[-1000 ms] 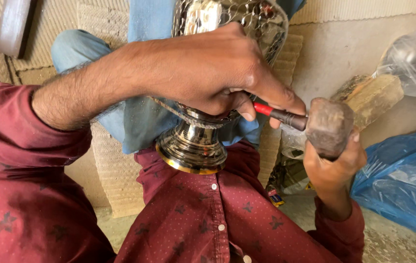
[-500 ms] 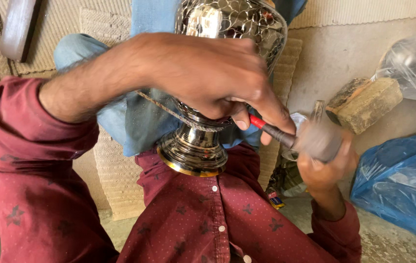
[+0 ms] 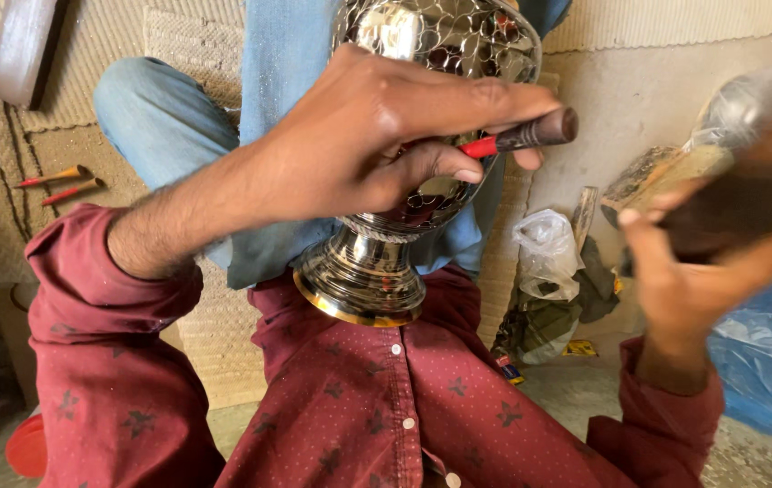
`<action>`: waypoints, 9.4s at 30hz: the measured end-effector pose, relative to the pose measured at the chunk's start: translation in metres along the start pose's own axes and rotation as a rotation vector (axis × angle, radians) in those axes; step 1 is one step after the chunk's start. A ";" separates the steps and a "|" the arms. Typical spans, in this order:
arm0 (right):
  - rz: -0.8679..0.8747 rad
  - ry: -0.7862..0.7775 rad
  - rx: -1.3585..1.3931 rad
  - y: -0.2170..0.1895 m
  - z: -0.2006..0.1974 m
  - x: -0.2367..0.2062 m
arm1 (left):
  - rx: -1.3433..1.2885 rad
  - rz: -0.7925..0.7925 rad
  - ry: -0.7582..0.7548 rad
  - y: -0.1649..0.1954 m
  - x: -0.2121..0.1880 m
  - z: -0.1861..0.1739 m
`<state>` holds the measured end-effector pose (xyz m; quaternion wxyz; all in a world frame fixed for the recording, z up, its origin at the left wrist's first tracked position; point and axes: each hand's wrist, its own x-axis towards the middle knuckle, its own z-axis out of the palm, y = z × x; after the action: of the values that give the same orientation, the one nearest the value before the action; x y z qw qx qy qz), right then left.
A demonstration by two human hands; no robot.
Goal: The person sits cross-legged on the floor with a brass vase held between their legs and lap. They hold a chisel-like punch against the vase surface with one hand and repeatedly strike it with a wooden mallet held in the other hand, chasing a pattern into the metal, repositioning the punch around the vase as they work.
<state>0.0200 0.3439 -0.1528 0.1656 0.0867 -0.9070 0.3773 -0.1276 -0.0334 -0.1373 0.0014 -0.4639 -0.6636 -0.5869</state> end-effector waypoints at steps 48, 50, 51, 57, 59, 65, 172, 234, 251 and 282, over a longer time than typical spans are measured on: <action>0.109 -0.808 -0.670 -0.010 -0.057 0.122 | -0.044 -0.270 0.463 0.023 -0.034 0.046; 0.122 -0.809 -0.671 -0.008 -0.061 0.115 | -0.007 -0.245 0.405 0.021 -0.033 0.042; 0.129 -0.812 -0.668 -0.009 -0.063 0.113 | 0.010 -0.234 0.378 0.019 -0.032 0.040; -0.053 -0.685 -0.467 -0.052 -0.047 0.109 | -0.059 -0.163 0.274 0.016 -0.022 0.027; -0.134 -0.666 -0.443 -0.071 -0.039 0.112 | -0.150 -0.243 0.254 0.015 -0.020 0.022; -0.280 -0.593 -0.548 -0.073 -0.030 0.115 | -0.109 -0.178 0.279 0.013 -0.029 0.022; 0.201 0.376 0.383 -0.045 0.103 -0.090 | -0.142 0.155 -0.641 -0.007 0.044 0.000; -0.451 -0.704 -0.692 -0.076 -0.032 0.132 | -0.044 -0.179 0.508 0.020 -0.051 0.054; -0.100 -0.297 -0.292 -0.029 -0.045 0.015 | 0.018 -0.007 0.041 0.008 -0.027 0.022; 0.019 0.175 -0.229 -0.012 0.085 -0.082 | -0.113 0.155 -0.507 0.005 0.029 0.013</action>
<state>0.0793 0.2773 -0.2307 0.2494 0.0252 -0.9270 0.2790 -0.1333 -0.0059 -0.1217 -0.1456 -0.6447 -0.5716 -0.4862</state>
